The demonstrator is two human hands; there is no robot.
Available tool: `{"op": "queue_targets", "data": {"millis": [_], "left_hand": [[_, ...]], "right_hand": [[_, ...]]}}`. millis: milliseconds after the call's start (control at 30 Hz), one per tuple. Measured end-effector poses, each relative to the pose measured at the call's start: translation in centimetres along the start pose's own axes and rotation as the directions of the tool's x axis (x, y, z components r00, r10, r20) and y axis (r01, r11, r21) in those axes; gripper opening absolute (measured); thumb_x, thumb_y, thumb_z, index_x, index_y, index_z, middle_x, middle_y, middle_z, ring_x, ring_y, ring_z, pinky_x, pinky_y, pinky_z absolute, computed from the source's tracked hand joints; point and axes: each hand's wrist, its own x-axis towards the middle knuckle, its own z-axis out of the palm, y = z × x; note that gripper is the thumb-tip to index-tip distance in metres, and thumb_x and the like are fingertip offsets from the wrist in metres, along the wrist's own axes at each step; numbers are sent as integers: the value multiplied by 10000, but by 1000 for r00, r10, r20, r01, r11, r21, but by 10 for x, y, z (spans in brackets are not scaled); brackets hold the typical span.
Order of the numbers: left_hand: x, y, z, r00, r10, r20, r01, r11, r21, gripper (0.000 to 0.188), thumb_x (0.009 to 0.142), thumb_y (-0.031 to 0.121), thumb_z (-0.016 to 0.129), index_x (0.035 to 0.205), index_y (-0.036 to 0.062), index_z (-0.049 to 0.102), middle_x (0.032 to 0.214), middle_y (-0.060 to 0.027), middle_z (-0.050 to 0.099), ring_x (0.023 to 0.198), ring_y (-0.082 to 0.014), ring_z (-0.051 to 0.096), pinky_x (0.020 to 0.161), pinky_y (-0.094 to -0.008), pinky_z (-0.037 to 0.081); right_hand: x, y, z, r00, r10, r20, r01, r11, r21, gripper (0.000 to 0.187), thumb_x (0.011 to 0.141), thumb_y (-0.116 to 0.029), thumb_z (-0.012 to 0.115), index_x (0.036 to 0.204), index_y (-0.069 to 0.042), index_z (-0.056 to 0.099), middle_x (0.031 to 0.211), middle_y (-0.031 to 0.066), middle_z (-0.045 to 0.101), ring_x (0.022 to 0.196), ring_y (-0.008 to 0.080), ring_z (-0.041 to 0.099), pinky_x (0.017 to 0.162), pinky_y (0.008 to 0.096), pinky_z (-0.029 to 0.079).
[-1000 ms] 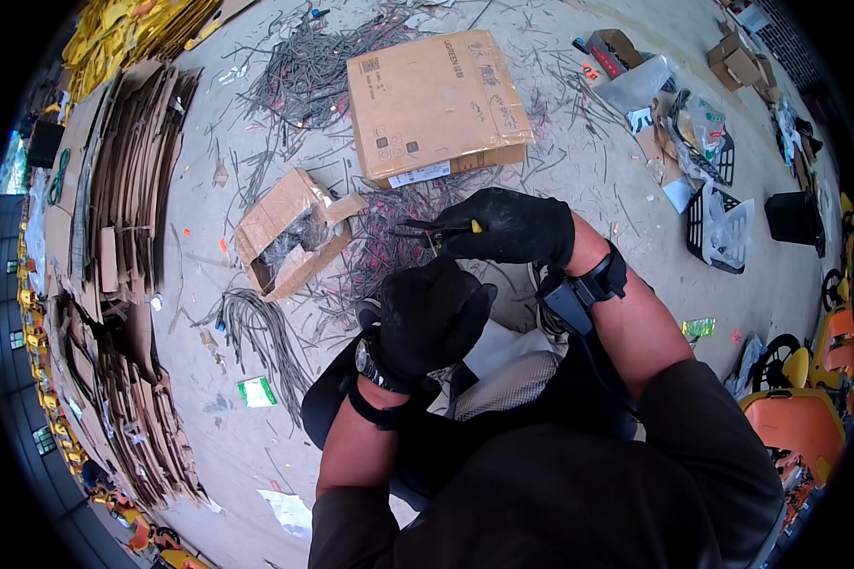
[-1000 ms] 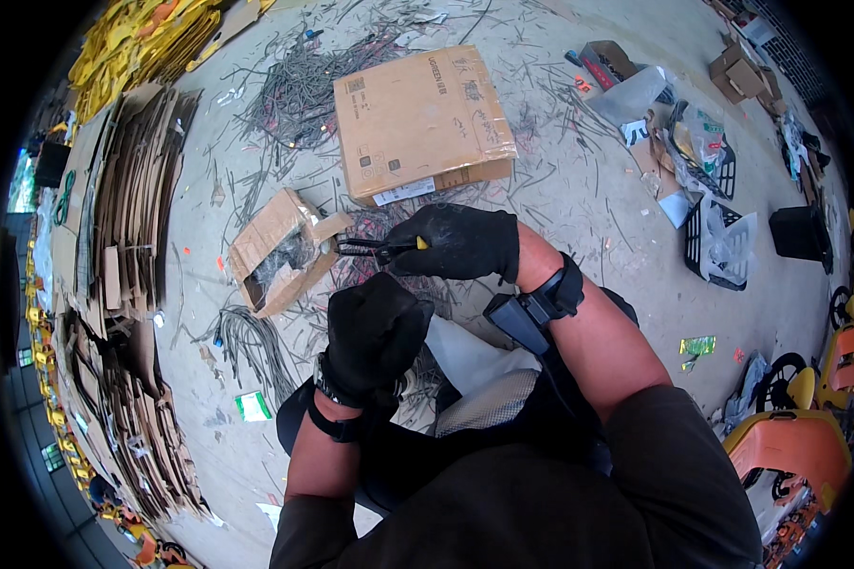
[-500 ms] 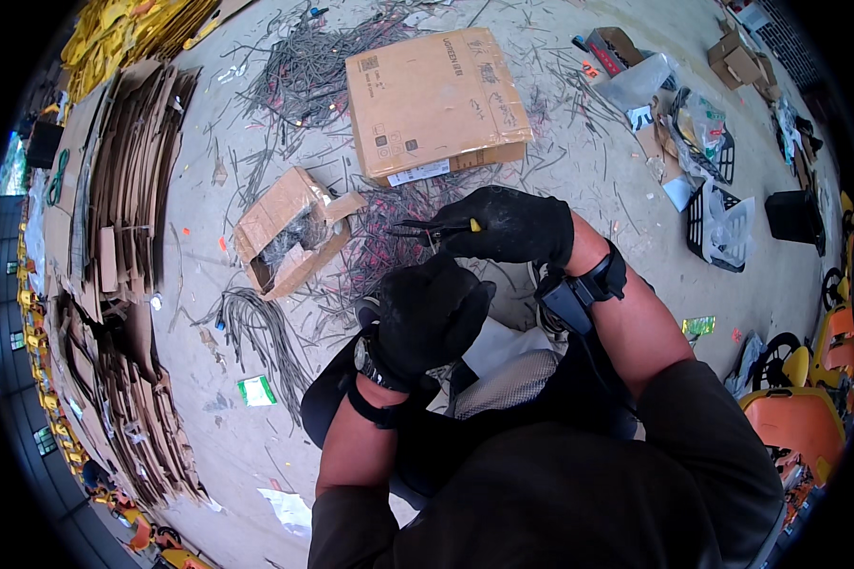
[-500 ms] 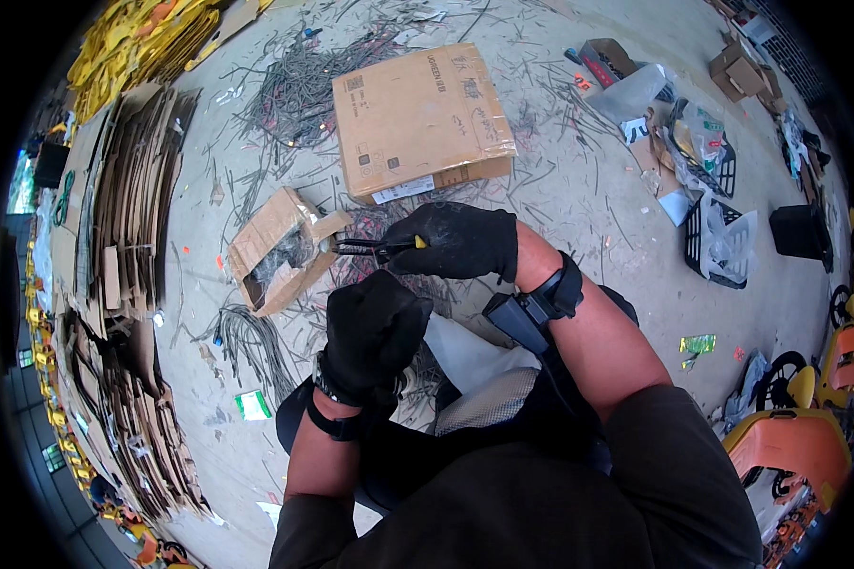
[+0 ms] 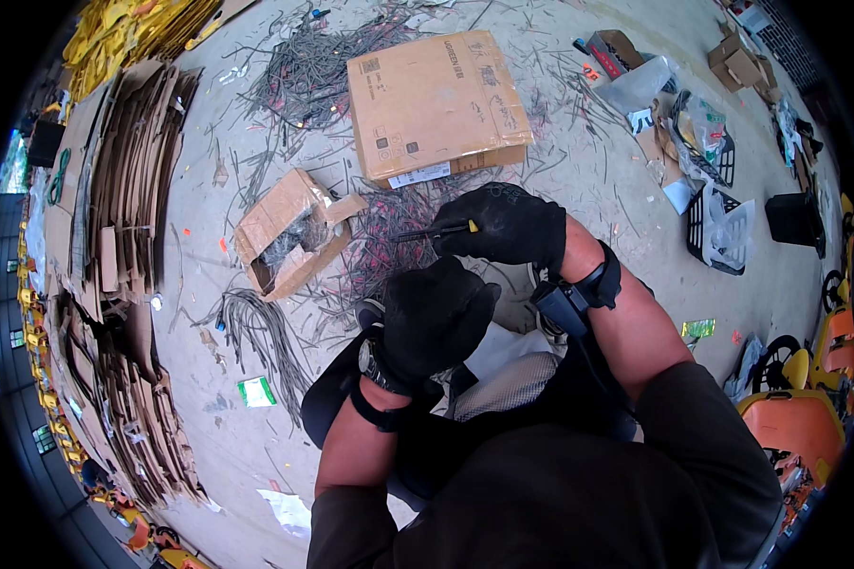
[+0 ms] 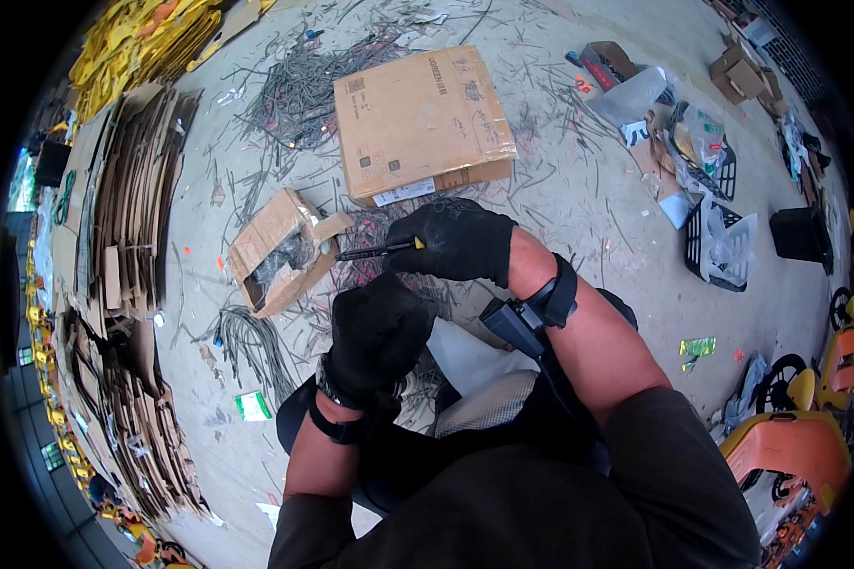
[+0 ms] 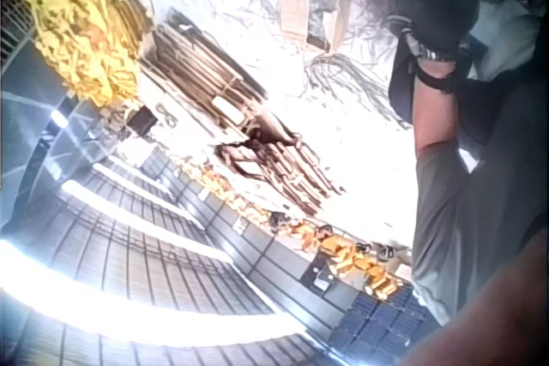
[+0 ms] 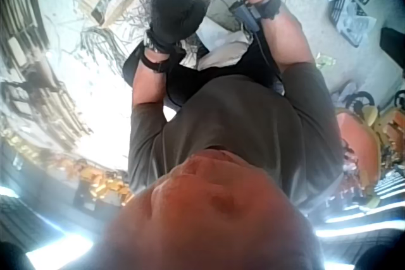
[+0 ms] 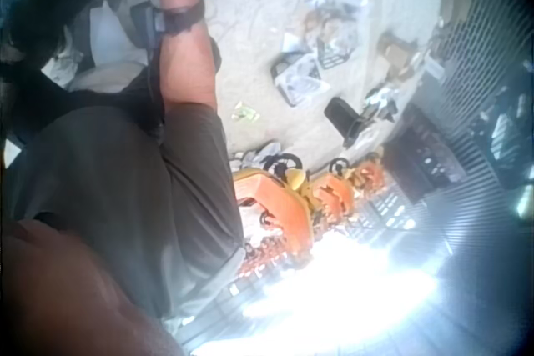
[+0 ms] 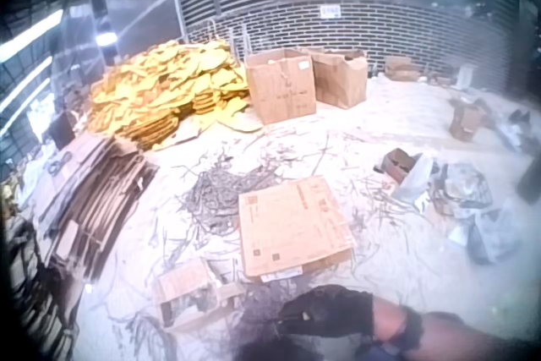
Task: The person sits on the floor and uses yellow-handled wire strippers to strip the insulation from black wires. They repeatedly pick up wires, strip them, and drop the pieces onto a pile on the floor.
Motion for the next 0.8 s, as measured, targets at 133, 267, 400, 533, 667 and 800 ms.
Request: {"op": "queue_targets", "data": {"millis": [133,267,400,533,667,800], "left_hand": [[-4,-3,4,993,106,56,-112,987,116,113,784,89,706,760,69,598,657,-107,532,522,-298,559,451,-393,400],[-5,-3,8,986,146,82,-155,980,122,111,771,118,703,762,77,600,687,-101,539,539,-285,562,465,-392,411],[-7,1,11,989,120,90,-128,988,90,121,794,107,722,736,86,618,654,-91,561,565,-304,565,486,-396,404],[-6,7,11,984,140,114,-153,982,114,114,787,100,730,757,80,621,676,-94,558,558,-298,559,483,-387,395],[-7,7,11,982,158,108,-169,980,103,124,773,101,739,766,75,618,679,-92,551,550,-290,553,480,-383,392],[-7,9,10,984,162,76,-171,976,133,127,762,102,742,773,77,618,675,-91,548,543,-288,546,477,-386,391]], "right_hand": [[2,-7,-3,1000,9,8,-9,1000,-18,260,905,-281,652,1076,-90,698,1029,125,705,934,337,668,818,413,530],[2,-3,-1,1000,-8,-22,7,999,-38,264,909,-328,638,1051,-113,695,1019,120,702,932,342,659,813,419,525],[2,2,5,997,-47,-60,44,998,-46,259,916,-393,613,993,-156,685,971,102,697,906,350,646,781,434,520],[1,9,6,992,-105,-76,98,991,-94,246,915,-377,614,1002,-157,680,974,96,693,914,345,643,784,432,519],[1,6,6,994,-79,-75,75,995,-64,229,911,-355,622,1006,-155,679,968,96,689,913,335,640,787,426,519],[4,8,5,997,-47,-56,44,998,-50,236,910,-359,626,1009,-152,683,964,103,686,913,330,639,789,421,519]]}}
